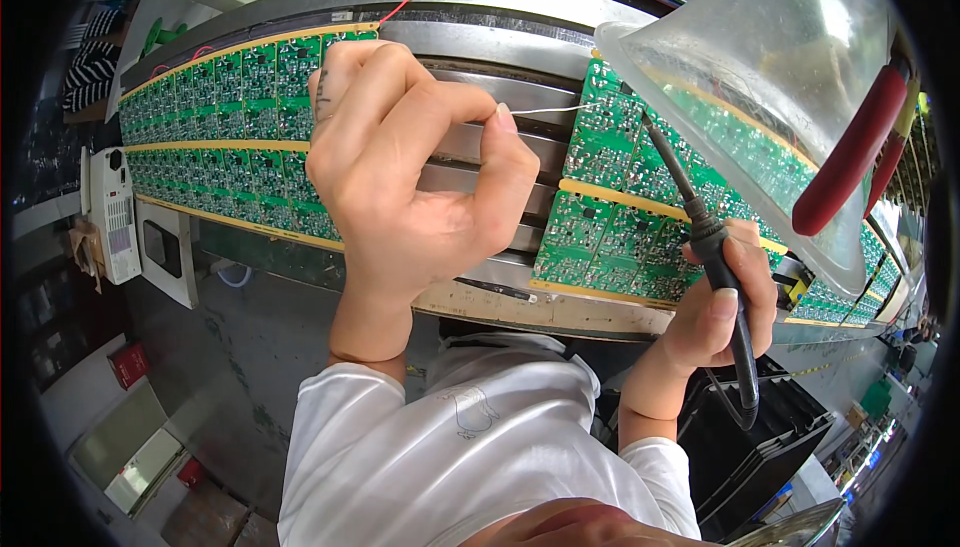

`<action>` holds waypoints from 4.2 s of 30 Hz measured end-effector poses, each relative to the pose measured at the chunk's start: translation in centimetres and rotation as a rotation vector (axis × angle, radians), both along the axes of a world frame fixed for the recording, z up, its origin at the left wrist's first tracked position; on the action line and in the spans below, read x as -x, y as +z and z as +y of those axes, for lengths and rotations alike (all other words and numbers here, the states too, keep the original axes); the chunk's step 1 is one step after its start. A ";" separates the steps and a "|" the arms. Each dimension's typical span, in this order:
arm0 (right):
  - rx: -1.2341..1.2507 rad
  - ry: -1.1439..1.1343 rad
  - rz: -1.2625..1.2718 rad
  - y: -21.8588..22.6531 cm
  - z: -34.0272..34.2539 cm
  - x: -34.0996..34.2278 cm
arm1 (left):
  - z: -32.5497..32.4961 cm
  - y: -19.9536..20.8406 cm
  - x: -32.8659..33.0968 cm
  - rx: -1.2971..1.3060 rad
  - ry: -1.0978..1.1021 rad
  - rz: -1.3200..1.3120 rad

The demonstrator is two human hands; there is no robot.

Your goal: Solder electronic components onto printed circuit boards at an assembly station.

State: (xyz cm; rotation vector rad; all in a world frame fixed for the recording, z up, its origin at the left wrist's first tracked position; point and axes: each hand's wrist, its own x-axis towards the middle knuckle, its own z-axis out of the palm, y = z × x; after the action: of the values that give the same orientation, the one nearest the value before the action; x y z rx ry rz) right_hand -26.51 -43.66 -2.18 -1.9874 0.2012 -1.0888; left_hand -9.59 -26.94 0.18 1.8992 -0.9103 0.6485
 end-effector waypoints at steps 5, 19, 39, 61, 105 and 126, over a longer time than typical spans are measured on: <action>-0.004 -0.001 -0.010 -0.3 0.1 0.7 | 0.0 0.1 0.0 0.004 -0.027 -0.004; -0.054 0.024 -0.058 -1.3 0.1 3.3 | -0.3 0.0 0.5 -0.022 -0.163 0.079; -0.091 0.146 -0.101 -4.0 1.8 6.1 | 0.7 0.1 -0.2 -0.147 -0.436 0.131; -0.111 0.175 -0.108 -4.6 2.8 7.2 | 0.8 -0.3 1.2 -0.183 -0.523 0.221; -0.018 0.176 0.009 -4.0 4.6 8.5 | 5.6 -6.7 9.0 0.020 -0.219 0.005; -0.137 0.172 -0.051 -4.8 0.8 11.0 | 2.2 -6.7 10.3 0.047 -0.307 -0.006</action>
State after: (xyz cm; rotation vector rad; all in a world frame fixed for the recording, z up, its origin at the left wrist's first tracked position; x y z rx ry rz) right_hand -37.48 -42.81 -7.03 -1.8169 0.0741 -0.9877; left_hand -19.84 -24.79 -6.53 1.6707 -1.1517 0.4859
